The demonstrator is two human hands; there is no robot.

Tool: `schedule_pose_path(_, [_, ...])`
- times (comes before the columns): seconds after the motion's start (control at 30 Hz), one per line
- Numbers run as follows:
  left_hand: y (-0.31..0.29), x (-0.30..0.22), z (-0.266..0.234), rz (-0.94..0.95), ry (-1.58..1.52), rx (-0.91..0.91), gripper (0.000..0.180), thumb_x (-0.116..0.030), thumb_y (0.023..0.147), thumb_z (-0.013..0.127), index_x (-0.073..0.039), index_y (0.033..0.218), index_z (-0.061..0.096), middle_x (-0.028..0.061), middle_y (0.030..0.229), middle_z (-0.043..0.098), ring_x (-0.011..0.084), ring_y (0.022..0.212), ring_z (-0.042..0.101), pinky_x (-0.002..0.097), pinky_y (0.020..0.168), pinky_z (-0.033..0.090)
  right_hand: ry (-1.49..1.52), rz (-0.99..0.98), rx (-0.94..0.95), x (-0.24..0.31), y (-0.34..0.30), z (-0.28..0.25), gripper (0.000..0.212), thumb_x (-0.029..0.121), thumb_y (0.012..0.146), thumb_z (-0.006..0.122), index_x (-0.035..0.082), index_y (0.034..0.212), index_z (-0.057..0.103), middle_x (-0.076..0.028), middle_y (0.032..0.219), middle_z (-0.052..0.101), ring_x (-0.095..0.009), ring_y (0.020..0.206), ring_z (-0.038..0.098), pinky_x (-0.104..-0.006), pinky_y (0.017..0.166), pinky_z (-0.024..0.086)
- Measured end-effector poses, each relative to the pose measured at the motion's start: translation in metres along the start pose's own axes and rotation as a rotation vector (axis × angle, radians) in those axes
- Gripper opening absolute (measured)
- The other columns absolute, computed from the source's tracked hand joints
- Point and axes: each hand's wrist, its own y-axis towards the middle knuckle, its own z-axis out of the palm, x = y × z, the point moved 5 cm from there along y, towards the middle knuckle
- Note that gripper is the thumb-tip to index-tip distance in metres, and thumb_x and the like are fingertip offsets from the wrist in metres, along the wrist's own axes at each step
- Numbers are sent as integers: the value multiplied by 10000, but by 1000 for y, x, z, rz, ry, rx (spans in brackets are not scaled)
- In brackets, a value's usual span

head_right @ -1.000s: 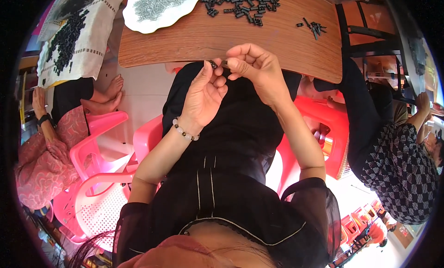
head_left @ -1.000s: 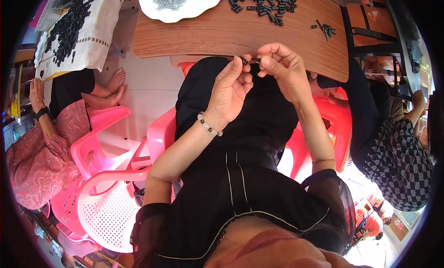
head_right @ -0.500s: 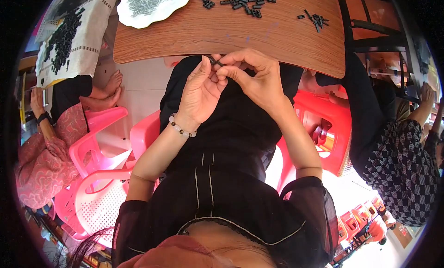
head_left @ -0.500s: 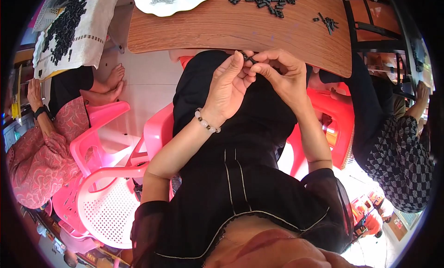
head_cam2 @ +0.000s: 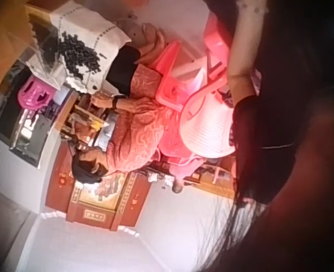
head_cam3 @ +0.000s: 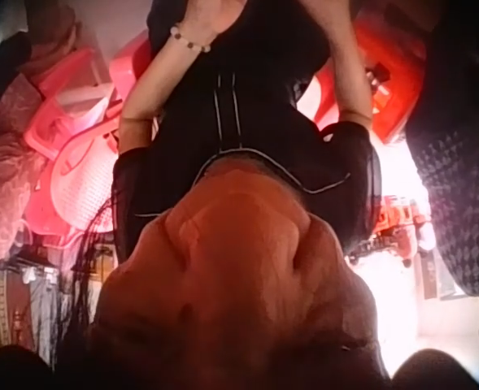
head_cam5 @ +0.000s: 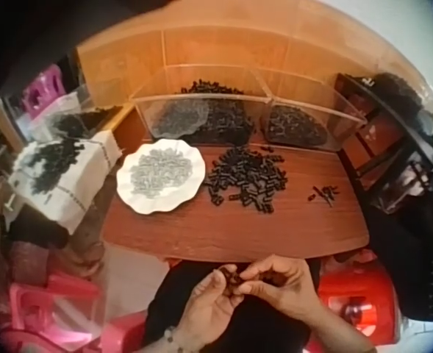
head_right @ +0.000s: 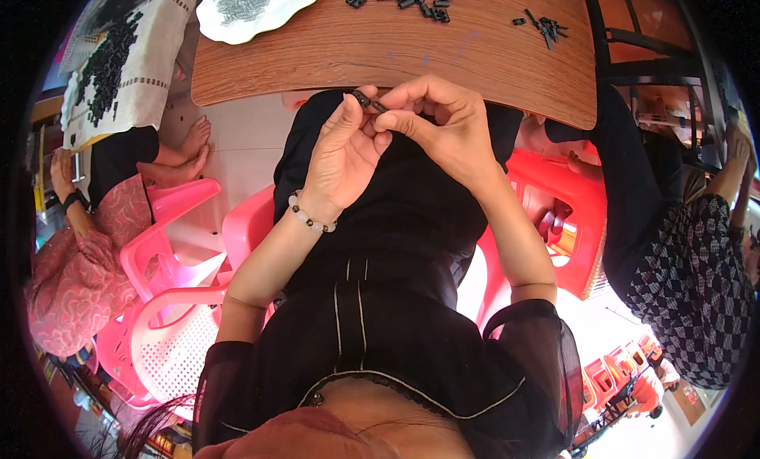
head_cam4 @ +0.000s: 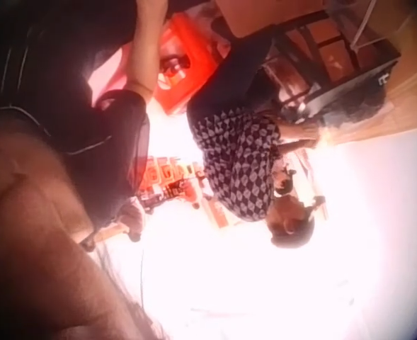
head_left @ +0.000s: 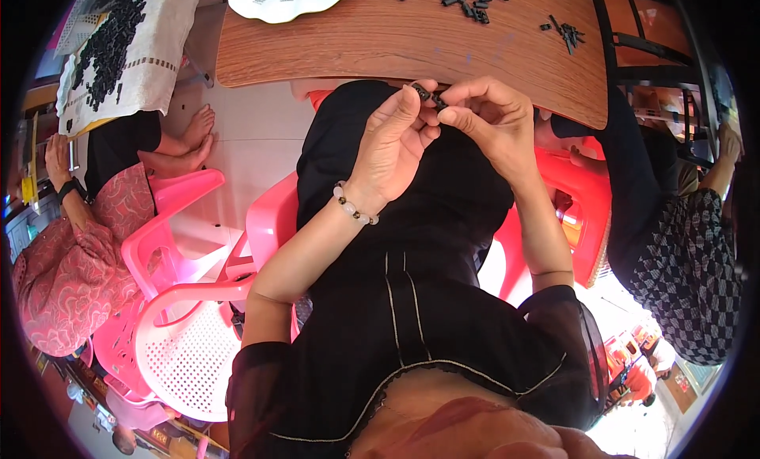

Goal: The person picks up small black cylindrical parts by hand from a plastic container on a table, then sorts them.

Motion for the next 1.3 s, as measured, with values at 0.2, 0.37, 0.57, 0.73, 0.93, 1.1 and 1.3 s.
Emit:
schedule_pose_path(0.2, [1,2,1,-8,-2,2,298,-325,920,631,-80,1088,649,-50,892,611,51,819,546,219,767,435,-157,-160,82,8,0,7,139,-46,792,726,-24,917,671,-75,869,670,-126,740,634,-257,726,512])
schedule_pose_path(0.37, [0,1,2,-4,15,10,295,-335,916,633,-84,1069,654,-52,881,611,50,813,548,220,762,437,-134,-134,52,9,0,6,125,-39,786,732,-22,896,674,-76,850,664,-121,749,629,-249,722,504])
schedule_pose_path(0.57, [1,1,1,-5,30,-8,293,-346,912,635,-89,1051,660,-49,879,617,49,806,548,223,747,445,-299,-217,39,7,0,3,120,-18,801,728,-14,910,679,-52,858,670,-111,743,620,-247,723,499])
schedule_pose_path(0.73, [2,1,-2,0,29,-18,289,-342,909,642,-89,1048,662,-49,871,616,49,791,542,221,738,448,-262,-186,-30,4,0,6,107,-7,804,727,-9,900,682,-47,871,683,-100,730,609,-242,708,494])
schedule_pose_path(0.93, [1,2,-4,-4,20,-47,289,-336,895,660,-94,1054,664,-57,845,606,47,780,533,221,725,450,-253,-169,-35,5,-2,3,108,-3,790,742,-6,880,682,-41,851,686,-84,716,596,-232,689,484])
schedule_pose_path(1.1, [2,3,-5,-5,4,-59,290,-336,888,670,-95,1050,665,-54,840,605,49,782,536,221,721,447,-307,-215,-17,6,-1,2,123,-8,770,756,-7,867,680,-42,831,679,-83,710,590,-227,686,477])
schedule_pose_path(1.3, [3,5,-7,-10,16,0,272,-336,906,643,-95,1032,643,-32,910,618,83,851,548,239,740,434,-408,-280,8,10,-1,2,127,-19,738,769,-3,830,682,-65,825,674,-114,727,607,-248,696,486])
